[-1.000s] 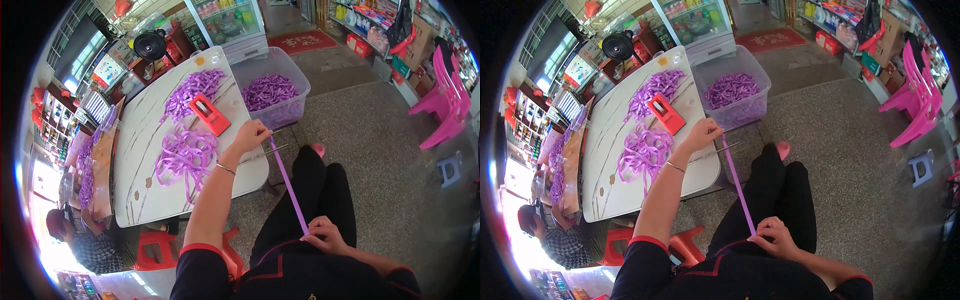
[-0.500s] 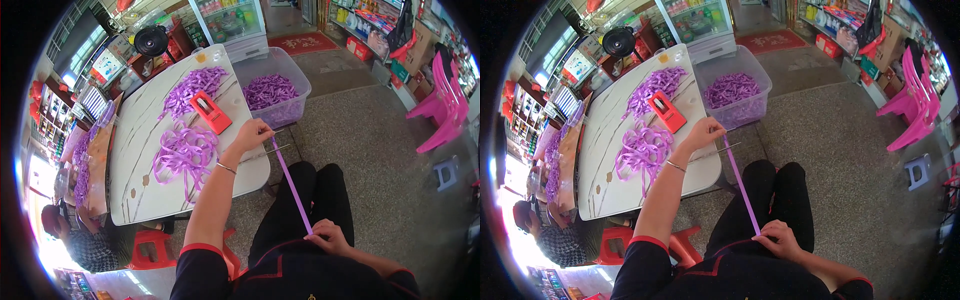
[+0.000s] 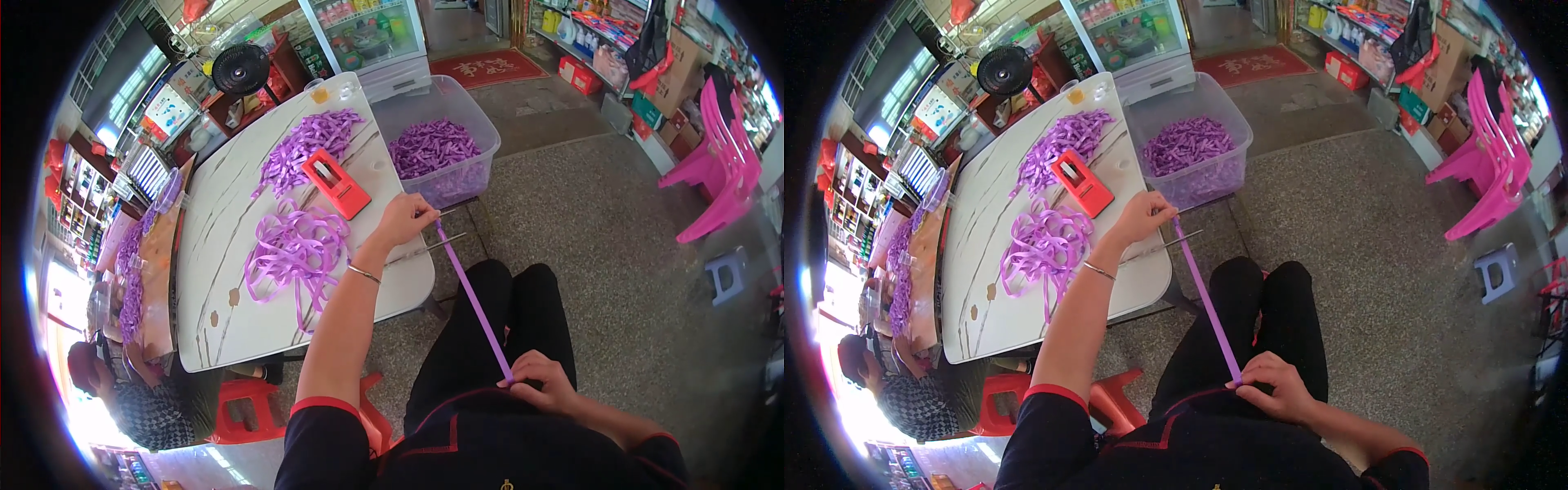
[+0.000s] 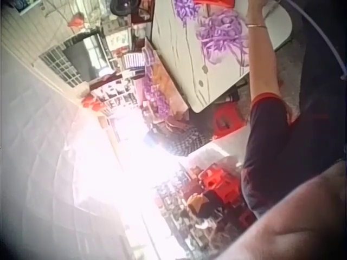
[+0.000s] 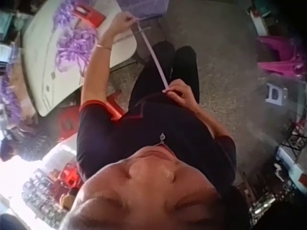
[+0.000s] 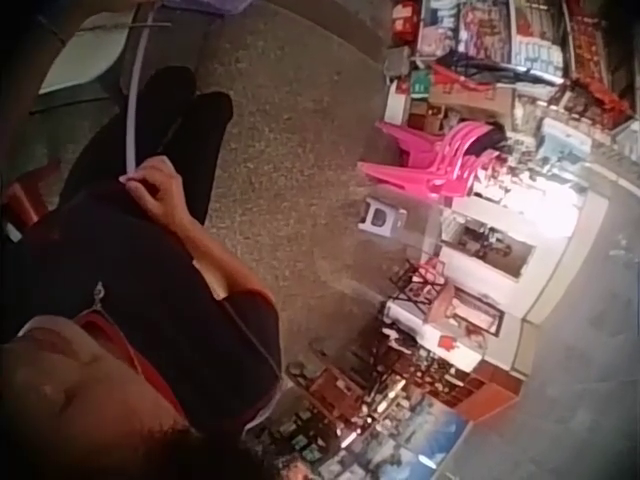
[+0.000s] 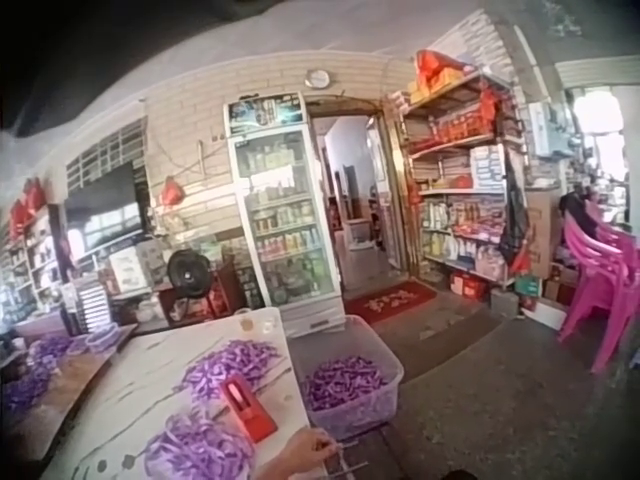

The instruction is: Creating decorative ribbon bows using long plastic strips, a specialized wire frame tool, and tape.

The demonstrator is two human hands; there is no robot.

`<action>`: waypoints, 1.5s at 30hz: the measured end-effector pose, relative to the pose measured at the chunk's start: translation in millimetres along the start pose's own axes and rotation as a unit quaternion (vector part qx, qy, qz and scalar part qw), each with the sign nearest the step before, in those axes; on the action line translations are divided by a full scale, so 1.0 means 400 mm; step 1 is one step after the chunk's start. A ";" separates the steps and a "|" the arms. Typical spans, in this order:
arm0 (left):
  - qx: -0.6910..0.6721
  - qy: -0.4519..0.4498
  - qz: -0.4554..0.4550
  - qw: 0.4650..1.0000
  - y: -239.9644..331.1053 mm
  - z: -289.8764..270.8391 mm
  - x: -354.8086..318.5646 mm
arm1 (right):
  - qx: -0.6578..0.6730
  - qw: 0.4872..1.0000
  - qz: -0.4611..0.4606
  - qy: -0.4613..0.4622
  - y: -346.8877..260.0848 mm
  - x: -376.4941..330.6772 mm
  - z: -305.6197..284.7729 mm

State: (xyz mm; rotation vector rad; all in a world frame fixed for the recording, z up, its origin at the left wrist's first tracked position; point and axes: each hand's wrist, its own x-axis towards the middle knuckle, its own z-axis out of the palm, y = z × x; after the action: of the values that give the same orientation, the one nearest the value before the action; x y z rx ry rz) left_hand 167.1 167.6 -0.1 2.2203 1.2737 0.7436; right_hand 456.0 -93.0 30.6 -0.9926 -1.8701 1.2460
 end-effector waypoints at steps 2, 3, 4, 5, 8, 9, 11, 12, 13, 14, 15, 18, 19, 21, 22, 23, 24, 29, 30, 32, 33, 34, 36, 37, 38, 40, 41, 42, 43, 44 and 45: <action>0.001 0.004 0.012 1.000 -0.006 0.004 -0.001 | 0.036 0.999 -0.006 -0.025 -0.020 0.016 -0.017; 0.003 0.008 0.026 1.000 -0.010 0.005 -0.001 | 0.037 0.999 -0.006 -0.026 -0.025 0.028 -0.025; 0.003 0.008 0.024 1.000 -0.014 0.004 0.000 | 0.032 0.998 -0.034 -0.030 -0.028 0.040 -0.032; 0.005 0.002 0.020 1.000 -0.004 -0.001 0.005 | 0.027 0.997 -0.061 -0.033 -0.030 0.045 -0.035; 0.001 0.003 0.026 1.000 -0.004 0.003 0.003 | 0.031 0.997 -0.054 -0.049 -0.017 0.050 -0.024; -0.004 0.010 0.036 0.999 -0.010 0.002 0.001 | 0.032 0.996 -0.057 -0.054 -0.015 0.046 -0.024; -0.005 0.002 0.030 1.000 -0.012 0.002 -0.003 | 0.042 0.998 -0.027 -0.050 -0.009 0.032 -0.022; -0.008 -0.009 0.028 1.000 -0.008 0.003 -0.004 | 0.043 0.997 -0.026 -0.054 -0.007 0.034 -0.029; -0.007 -0.008 0.024 1.000 -0.006 0.003 -0.002 | 0.044 0.997 -0.029 -0.059 -0.004 0.036 -0.036; -0.018 -0.008 0.008 1.000 0.001 0.000 0.000 | 0.045 0.997 -0.029 -0.063 -0.002 0.037 -0.040; -0.029 -0.007 -0.009 1.000 0.005 -0.001 0.001 | 0.046 0.996 -0.030 -0.066 0.000 0.038 -0.043; -0.022 0.001 0.031 0.999 -0.013 -0.001 -0.005 | 0.033 0.989 -0.105 -0.094 -0.023 0.073 -0.069; -0.020 0.002 0.028 0.999 -0.019 -0.004 -0.009 | 0.036 0.989 -0.106 -0.097 -0.032 0.092 -0.083; -0.005 0.002 0.029 1.000 -0.005 -0.002 0.000 | 0.045 0.973 -0.182 -0.137 -0.055 0.140 -0.126; -0.007 0.000 0.029 1.000 0.004 -0.002 0.007 | 0.045 0.973 -0.181 -0.136 -0.078 0.172 -0.149; -0.006 0.001 0.028 1.000 0.011 -0.004 0.007 | 0.031 0.964 -0.217 -0.151 -0.105 0.212 -0.169; -0.006 0.001 0.028 1.000 0.013 -0.004 0.008 | 0.016 0.953 -0.253 -0.165 -0.129 0.256 -0.186; 0.046 0.010 0.054 0.997 -0.008 -0.009 -0.005 | -0.065 0.944 -0.313 -0.081 -0.227 0.497 -0.230; 0.068 0.025 0.106 0.992 -0.020 0.003 -0.004 | -0.052 0.937 -0.338 -0.077 -0.224 0.561 -0.238; 0.010 0.056 0.070 0.996 -0.006 0.013 -0.002 | 0.024 0.948 -0.302 -0.096 -0.209 0.674 -0.243; 0.035 0.010 0.075 0.997 0.029 -0.013 0.003 | 0.041 0.960 -0.258 -0.100 -0.199 0.729 -0.243; 0.031 0.006 0.073 0.997 0.028 -0.010 0.005 | 0.060 0.970 -0.212 -0.102 -0.175 0.781 -0.244; 0.033 0.026 0.069 0.997 0.023 -0.013 0.003 | 0.074 0.977 -0.173 -0.096 -0.115 0.887 -0.226; 0.030 0.029 0.067 0.997 0.024 -0.017 0.003 | 0.089 0.983 -0.136 -0.087 -0.078 0.934 -0.218; 0.011 0.037 0.052 0.998 0.026 -0.018 0.002 | 0.088 0.983 -0.133 -0.091 -0.046 0.974 -0.212; -0.015 0.042 0.032 0.998 0.033 -0.021 -0.004 | 0.099 0.986 -0.105 -0.086 0.016 1.028 -0.193; -0.048 0.076 0.014 0.996 0.033 -0.024 -0.008 | 0.103 0.985 -0.102 -0.091 0.054 1.054 -0.176; -0.083 0.107 0.001 0.991 0.032 -0.026 -0.006 | 0.093 0.989 -0.082 -0.085 0.095 1.072 -0.168; -0.086 0.105 -0.002 0.991 0.028 -0.032 -0.005 | 0.082 0.992 -0.061 -0.078 0.138 1.087 -0.158; -0.091 0.083 -0.011 0.992 0.022 -0.039 -0.006 | 0.096 0.991 -0.055 -0.080 0.185 1.100 -0.143; -0.097 0.060 -0.020 0.993 0.018 -0.042 -0.009 | 0.097 0.991 -0.049 -0.081 0.221 1.105 -0.127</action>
State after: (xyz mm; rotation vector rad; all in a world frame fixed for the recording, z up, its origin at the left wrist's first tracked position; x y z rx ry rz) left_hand 159.1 163.4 16.4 2.0153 1.2427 0.9560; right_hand 304.4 334.3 15.8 -0.7061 -1.8510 1.4538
